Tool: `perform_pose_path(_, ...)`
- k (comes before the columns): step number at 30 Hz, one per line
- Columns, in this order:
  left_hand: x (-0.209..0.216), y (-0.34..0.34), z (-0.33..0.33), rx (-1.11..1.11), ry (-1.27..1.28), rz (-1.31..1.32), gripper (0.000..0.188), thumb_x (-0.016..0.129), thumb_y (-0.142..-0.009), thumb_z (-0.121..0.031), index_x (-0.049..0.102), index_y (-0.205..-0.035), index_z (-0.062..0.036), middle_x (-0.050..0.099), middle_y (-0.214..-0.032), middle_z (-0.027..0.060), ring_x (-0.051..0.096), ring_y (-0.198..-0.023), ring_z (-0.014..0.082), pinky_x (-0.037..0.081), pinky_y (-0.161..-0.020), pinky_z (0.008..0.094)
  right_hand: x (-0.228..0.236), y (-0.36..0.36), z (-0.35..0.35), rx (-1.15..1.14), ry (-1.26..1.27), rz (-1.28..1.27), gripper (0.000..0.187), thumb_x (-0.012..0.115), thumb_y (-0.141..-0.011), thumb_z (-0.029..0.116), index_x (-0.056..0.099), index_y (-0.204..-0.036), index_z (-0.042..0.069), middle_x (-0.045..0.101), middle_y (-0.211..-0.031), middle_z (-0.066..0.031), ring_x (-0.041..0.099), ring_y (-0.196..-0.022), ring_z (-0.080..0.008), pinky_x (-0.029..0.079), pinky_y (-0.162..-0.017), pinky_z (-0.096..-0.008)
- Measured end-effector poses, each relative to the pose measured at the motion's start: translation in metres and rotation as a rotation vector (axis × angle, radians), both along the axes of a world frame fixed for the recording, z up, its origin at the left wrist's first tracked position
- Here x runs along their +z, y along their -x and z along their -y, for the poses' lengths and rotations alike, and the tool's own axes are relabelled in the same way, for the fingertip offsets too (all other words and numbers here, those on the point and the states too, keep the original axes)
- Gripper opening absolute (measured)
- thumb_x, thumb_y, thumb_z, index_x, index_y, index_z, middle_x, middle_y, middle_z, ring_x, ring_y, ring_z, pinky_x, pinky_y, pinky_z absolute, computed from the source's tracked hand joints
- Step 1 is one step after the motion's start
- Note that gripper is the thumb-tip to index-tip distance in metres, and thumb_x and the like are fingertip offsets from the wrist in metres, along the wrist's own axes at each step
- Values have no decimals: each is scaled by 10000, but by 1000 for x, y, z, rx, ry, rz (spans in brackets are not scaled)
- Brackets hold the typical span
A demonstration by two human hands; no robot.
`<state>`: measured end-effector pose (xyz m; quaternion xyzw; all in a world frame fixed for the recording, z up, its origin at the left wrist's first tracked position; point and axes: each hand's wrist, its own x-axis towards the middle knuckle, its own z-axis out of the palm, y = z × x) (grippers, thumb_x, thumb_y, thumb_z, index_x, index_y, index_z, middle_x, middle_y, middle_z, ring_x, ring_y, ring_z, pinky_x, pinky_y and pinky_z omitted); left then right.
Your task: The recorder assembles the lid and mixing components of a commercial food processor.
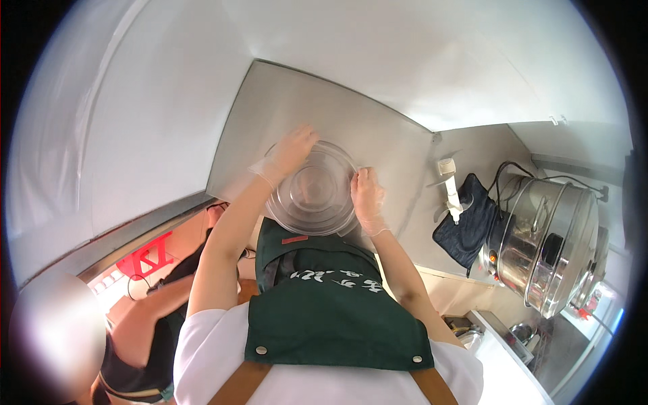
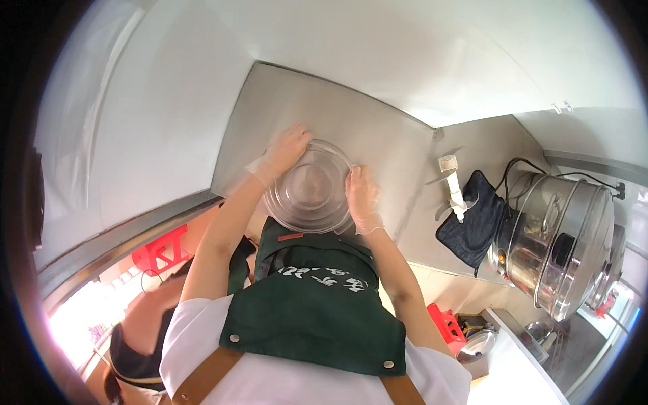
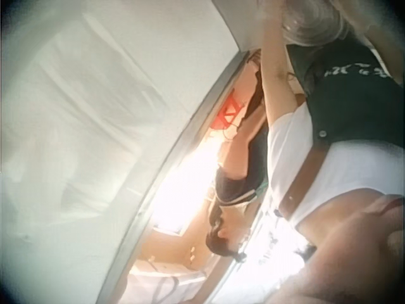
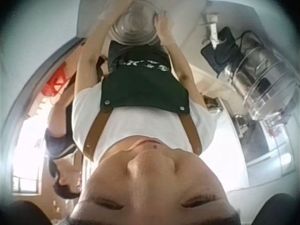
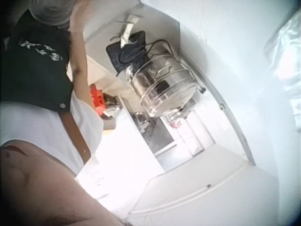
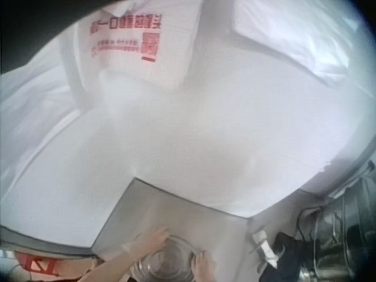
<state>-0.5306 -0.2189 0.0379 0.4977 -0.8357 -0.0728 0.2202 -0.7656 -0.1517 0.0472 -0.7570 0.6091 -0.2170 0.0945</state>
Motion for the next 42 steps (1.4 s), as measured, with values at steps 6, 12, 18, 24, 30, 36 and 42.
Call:
perform_pose_path(6,2,-3,7,-22,40,-60,72,615,-817,-125,575,-875,-109,569,-866,60,620,-787,249,527,-626,363,-13,9,3,3,-43,2,142,594,-890,109,540,-1013,62,582,-925,-134,620,-593,-346,520,-514,-429)
perform_pose_path(12,6,0,10,97,-29,-73,65,621,-836,-139,574,-878,-125,577,-885,42,625,-716,258,522,-554,374,-15,7,9,-34,-37,36,133,623,-851,44,523,-939,42,583,-879,-131,618,-632,-324,510,-512,-400)
perform_pose_path(18,9,0,22,34,-8,-95,29,627,-809,-123,614,-829,-106,590,-882,27,614,-792,227,525,-624,348,-17,7,14,-72,-31,57,98,609,-871,82,520,-892,46,564,-849,-147,619,-615,-344,510,-518,-421)
perform_pose_path(24,4,-4,30,-39,-111,-60,42,610,-789,-79,643,-762,-82,611,-805,45,617,-802,227,520,-660,372,-19,7,17,-72,6,46,109,628,-826,14,553,-899,44,595,-847,-139,620,-602,-322,509,-504,-387)
perform_pose_path(30,-1,1,36,-32,-179,-128,46,602,-800,-111,621,-830,-81,612,-804,74,634,-784,279,526,-672,414,-21,9,16,-122,12,69,123,620,-833,7,539,-918,43,609,-782,-150,619,-582,-344,505,-492,-403)
perform_pose_path(36,-12,1,42,-100,-174,29,72,614,-825,-135,611,-874,-83,620,-817,89,638,-774,282,520,-619,388,-24,8,20,-121,-2,80,140,605,-860,15,511,-961,38,620,-743,-171,624,-573,-361,503,-482,-428)
perform_pose_path(42,-6,-2,39,-226,-50,-23,65,615,-828,-137,592,-865,-89,590,-877,86,631,-774,268,527,-621,393,-28,9,16,-128,19,131,119,593,-879,22,502,-955,35,600,-682,-178,613,-534,-367,488,-440,-431)
